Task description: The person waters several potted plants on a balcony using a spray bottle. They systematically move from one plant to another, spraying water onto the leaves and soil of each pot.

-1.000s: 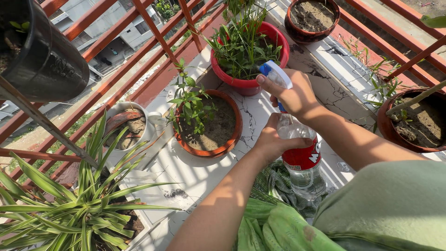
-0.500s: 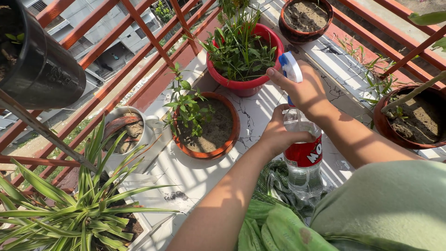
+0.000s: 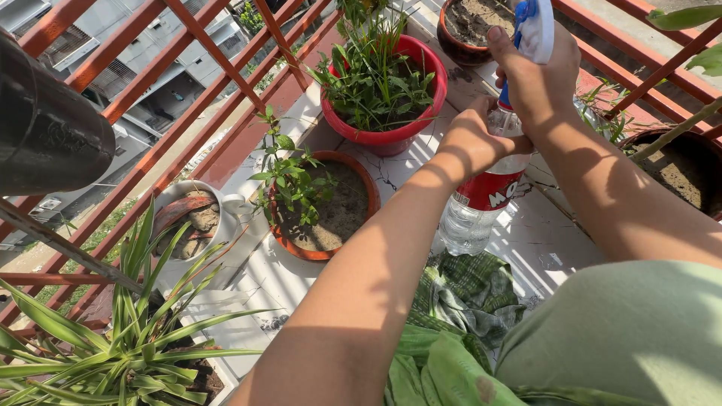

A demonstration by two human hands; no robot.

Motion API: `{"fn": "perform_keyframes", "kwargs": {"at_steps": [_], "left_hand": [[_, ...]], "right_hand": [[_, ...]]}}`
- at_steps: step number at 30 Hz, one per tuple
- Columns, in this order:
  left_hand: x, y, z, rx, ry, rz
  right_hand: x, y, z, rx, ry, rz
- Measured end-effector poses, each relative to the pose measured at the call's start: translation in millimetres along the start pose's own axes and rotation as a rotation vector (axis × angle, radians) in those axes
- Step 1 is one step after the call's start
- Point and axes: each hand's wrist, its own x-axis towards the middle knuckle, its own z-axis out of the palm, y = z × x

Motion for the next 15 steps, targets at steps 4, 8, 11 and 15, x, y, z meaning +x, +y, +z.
{"fn": "perform_keyframes", "kwargs": {"at_steps": [4, 8, 11, 15], "left_hand": [[6.9, -11.0, 18.0, -0.03, 0.001, -0.033], [7.0, -15.6, 21.5, -0.007, 0.046, -0.003], [5.5, -15.2, 18.5, -0.02, 0.061, -0.057], [4.7, -17.5, 19.8, -0.007, 0.076, -0.052]], "right_hand": [[6.3, 15.3, -4.6, 0.225, 0.033, 0.234], [13.7, 19.1, -4.9, 0.309, -0.072, 0.265], [13.7, 19.6, 1.5, 0.238, -0.032, 0.288], [13.6, 22.6, 4.0, 0.186, 0.035, 0.368]]}}
